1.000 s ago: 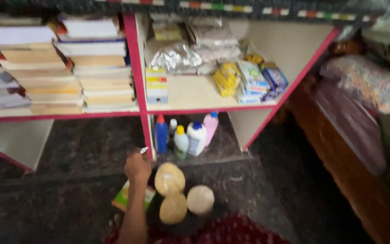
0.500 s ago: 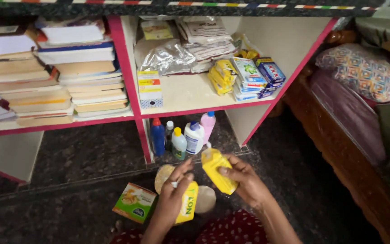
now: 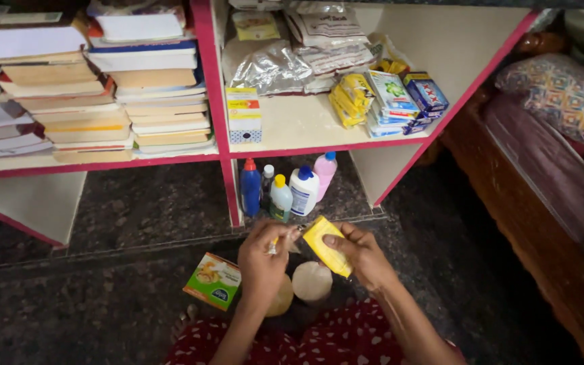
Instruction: The person sits on the floor and organizes small household items on a low shelf. They unwrap and rewrap soap bars, place them on the shelf, and handle other packaged goods and bottles.
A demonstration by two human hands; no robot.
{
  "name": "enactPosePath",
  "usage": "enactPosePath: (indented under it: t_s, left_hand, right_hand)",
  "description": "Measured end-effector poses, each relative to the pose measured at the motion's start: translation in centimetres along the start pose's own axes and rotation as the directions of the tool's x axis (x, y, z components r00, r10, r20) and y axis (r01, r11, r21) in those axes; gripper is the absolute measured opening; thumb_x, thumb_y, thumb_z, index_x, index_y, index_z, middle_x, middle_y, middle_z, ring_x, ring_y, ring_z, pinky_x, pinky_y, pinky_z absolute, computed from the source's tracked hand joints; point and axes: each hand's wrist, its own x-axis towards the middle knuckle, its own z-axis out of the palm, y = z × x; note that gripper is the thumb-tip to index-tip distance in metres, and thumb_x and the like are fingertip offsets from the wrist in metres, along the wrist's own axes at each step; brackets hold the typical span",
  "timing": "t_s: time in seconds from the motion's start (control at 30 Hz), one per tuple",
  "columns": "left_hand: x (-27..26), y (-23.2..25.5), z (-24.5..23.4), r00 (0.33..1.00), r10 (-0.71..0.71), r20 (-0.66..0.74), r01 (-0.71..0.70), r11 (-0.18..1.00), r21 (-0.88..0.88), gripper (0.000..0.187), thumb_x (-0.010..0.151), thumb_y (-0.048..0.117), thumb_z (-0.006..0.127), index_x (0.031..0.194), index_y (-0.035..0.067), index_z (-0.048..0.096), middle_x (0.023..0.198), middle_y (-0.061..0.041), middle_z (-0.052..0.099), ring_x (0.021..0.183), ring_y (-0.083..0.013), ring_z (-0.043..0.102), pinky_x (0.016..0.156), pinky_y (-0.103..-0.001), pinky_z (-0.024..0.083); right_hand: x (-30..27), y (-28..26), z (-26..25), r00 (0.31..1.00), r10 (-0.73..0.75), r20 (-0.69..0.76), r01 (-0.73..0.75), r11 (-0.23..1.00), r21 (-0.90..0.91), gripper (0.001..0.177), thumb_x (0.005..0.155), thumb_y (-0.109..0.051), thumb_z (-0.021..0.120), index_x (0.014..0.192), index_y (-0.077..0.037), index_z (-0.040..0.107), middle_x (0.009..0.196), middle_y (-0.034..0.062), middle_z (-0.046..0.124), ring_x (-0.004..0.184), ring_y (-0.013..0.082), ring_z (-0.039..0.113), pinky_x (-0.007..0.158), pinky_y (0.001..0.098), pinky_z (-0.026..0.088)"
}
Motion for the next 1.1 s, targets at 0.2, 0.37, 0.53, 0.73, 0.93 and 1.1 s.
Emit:
enactPosePath:
  t_s: [0.2, 0.37, 0.53, 0.73, 0.93, 1.1]
  left_hand:
    - [0.3, 1.4, -0.1, 0.999, -0.037, -0.032, 0.031, 0.986, -0.162, 0.011, 0.090, 0.009, 0.076, 0.095, -0.001, 0.075, 0.087, -0.008, 0.073, 0.079, -0.0155, 0.068, 0.074, -0.029, 0.052]
    - [-0.6, 1.6, 0.8, 0.983, -0.156, 0.092, 0.179, 0.915, -0.360, 0.012, 0.092, 0.011, 0.075, 0.094, -0.001, 0.076, 0.087, -0.008, 0.075, 0.081, -0.0134, 0.067, 0.074, -0.028, 0.053]
    - [-1.9, 3.0, 1.3, 0.992, 0.042, 0.122, 0.005, 0.933, -0.360, 0.007, 0.090, 0.004, 0.077, 0.095, -0.001, 0.076, 0.098, -0.009, 0.076, 0.091, -0.0158, 0.072, 0.080, -0.029, 0.057]
    - [-2.6, 4.5, 0.6, 0.899, 0.371, 0.231, -0.364, 0.928, -0.077, 0.027, 0.079, -0.003, 0.077, 0.105, 0.004, 0.078, 0.108, -0.010, 0.075, 0.099, -0.0224, 0.074, 0.081, -0.033, 0.061]
    - [-2.1, 4.8, 1.1, 0.789, 0.588, 0.180, -0.611, 0.781, 0.127, 0.028, 0.082, 0.007, 0.080, 0.109, 0.004, 0.076, 0.116, -0.005, 0.072, 0.105, -0.0258, 0.071, 0.089, -0.037, 0.058]
    - [-2.3, 3.3, 1.7, 0.786, 0.564, 0.253, -0.617, 0.746, 0.252, 0.033, 0.080, 0.006, 0.077, 0.113, 0.004, 0.075, 0.121, -0.006, 0.069, 0.106, -0.0262, 0.069, 0.091, -0.038, 0.056]
  right_hand:
    - [-0.5, 0.0, -0.6, 0.993, -0.118, 0.015, 0.119, 0.977, -0.178, 0.033, 0.089, -0.009, 0.075, 0.120, 0.000, 0.071, 0.101, 0.0079, 0.077, 0.083, 0.0114, 0.069, 0.072, 0.0274, 0.056]
    - [-0.8, 0.1, 0.2, 0.940, -0.335, 0.065, 0.335, 0.870, -0.360, 0.036, 0.089, -0.002, 0.072, 0.125, -0.001, 0.067, 0.109, 0.0068, 0.076, 0.094, 0.0109, 0.070, 0.081, 0.0274, 0.058]
    - [-1.9, 0.3, 1.0, 0.781, -0.624, 0.008, 0.531, 0.657, -0.535, 0.035, 0.090, 0.002, 0.072, 0.124, 0.001, 0.065, 0.120, 0.0117, 0.075, 0.106, 0.0165, 0.072, 0.090, 0.0296, 0.059]
    - [-1.6, 1.6, 0.5, 0.818, -0.572, -0.057, 0.552, 0.810, -0.198, 0.036, 0.093, 0.006, 0.063, 0.128, 0.002, 0.059, 0.123, 0.0132, 0.071, 0.110, 0.0195, 0.069, 0.095, 0.0320, 0.058]
    - [-1.4, 2.4, 1.8, 0.954, -0.293, -0.057, 0.295, 0.895, 0.334, 0.039, 0.093, 0.006, 0.058, 0.132, 0.001, 0.057, 0.121, 0.0138, 0.069, 0.108, 0.0204, 0.066, 0.096, 0.0338, 0.053]
    - [-0.8, 2.0, 0.6, 0.994, -0.104, 0.021, 0.084, 0.892, 0.445, 0.039, 0.096, -0.002, 0.056, 0.133, 0.006, 0.057, 0.122, 0.0151, 0.068, 0.109, 0.0217, 0.067, 0.099, 0.0338, 0.053]
